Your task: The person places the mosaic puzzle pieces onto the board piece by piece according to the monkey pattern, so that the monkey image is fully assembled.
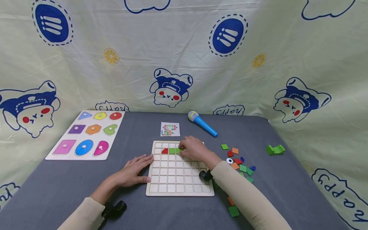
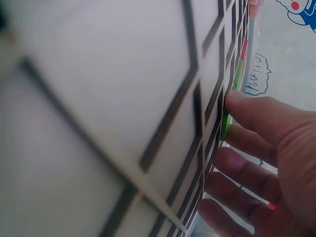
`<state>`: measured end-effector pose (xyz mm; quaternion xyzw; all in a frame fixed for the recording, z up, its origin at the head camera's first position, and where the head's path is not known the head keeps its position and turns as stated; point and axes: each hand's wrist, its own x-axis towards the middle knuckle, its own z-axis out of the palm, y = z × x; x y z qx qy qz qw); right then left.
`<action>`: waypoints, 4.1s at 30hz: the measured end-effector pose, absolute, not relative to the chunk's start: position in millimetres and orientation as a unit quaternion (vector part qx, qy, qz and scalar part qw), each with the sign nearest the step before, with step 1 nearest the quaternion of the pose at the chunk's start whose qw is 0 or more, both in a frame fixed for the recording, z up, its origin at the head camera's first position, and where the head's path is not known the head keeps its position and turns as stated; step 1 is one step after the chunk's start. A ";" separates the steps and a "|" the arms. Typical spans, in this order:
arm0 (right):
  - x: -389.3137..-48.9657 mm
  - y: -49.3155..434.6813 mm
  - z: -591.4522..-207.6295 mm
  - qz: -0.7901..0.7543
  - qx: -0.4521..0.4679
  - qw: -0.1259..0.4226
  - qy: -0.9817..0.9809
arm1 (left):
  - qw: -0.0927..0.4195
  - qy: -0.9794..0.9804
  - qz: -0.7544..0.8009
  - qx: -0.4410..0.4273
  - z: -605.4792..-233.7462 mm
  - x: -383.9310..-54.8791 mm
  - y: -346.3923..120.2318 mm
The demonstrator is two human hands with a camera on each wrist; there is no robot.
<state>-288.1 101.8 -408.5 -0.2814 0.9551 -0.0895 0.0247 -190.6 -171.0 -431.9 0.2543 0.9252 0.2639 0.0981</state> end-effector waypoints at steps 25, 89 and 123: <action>-284.2 189.4 -398.2 -0.155 -0.212 -0.009 0.965 | 0.102 0.925 0.265 0.253 -431.3 -189.9 -172.4; -285.1 243.5 -400.1 -0.103 -0.194 0.001 0.976 | 0.099 0.924 0.268 0.254 -430.5 -188.9 -169.9; -288.2 137.4 -407.5 -0.089 -0.296 0.011 0.951 | 0.098 0.924 0.266 0.256 -433.3 -191.5 -169.4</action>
